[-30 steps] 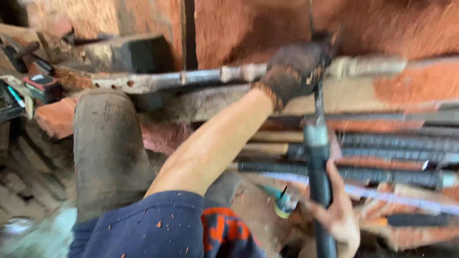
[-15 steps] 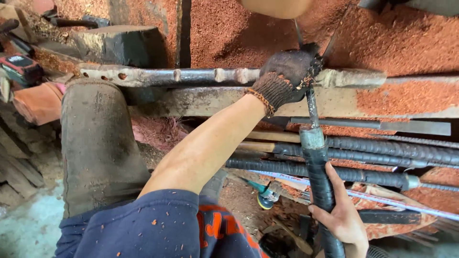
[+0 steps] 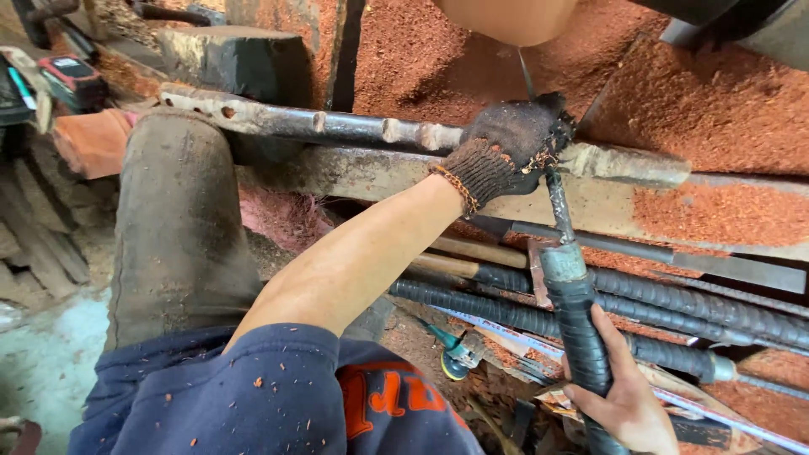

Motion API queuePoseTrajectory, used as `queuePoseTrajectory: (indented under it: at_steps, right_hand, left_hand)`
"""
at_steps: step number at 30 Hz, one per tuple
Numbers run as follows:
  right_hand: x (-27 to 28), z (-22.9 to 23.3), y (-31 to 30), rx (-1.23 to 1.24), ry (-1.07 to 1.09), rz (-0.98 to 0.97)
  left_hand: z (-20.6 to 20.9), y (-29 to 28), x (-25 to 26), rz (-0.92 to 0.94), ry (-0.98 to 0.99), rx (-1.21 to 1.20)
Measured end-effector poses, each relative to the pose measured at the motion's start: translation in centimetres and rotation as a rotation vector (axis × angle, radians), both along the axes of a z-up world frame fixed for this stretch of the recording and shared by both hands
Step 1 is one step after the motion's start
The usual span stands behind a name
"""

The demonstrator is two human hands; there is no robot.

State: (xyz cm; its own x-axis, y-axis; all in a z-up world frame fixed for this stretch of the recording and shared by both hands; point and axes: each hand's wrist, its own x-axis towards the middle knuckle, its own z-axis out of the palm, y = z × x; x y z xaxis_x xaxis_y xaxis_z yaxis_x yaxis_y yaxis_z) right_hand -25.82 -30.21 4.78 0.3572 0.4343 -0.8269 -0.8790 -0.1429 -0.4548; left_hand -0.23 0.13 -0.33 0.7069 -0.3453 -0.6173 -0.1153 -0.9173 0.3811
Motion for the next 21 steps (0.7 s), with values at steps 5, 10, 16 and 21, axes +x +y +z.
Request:
queuePoseTrajectory:
  at_steps: [5, 10, 16, 21]
  right_hand:
    - [0.4, 1.2, 1.2, -0.052, -0.011, 0.006]
    - [0.3, 3.1, 3.4, -0.157, -0.077, 0.060]
    - [-1.0, 3.8, 5.5, -0.151, 0.008, -0.073]
    - [-1.9, 4.1, 7.4, -0.156, -0.025, -0.143]
  left_hand:
    - [-0.4, 0.0, 0.1, -0.065, 0.060, 0.035]
    - [-2.4, 0.3, -0.8, -0.073, 0.002, 0.007]
    - [-1.5, 0.2, -0.2, -0.026, -0.044, -0.064]
    - [-1.8, 0.1, 0.0, -0.046, 0.014, -0.057]
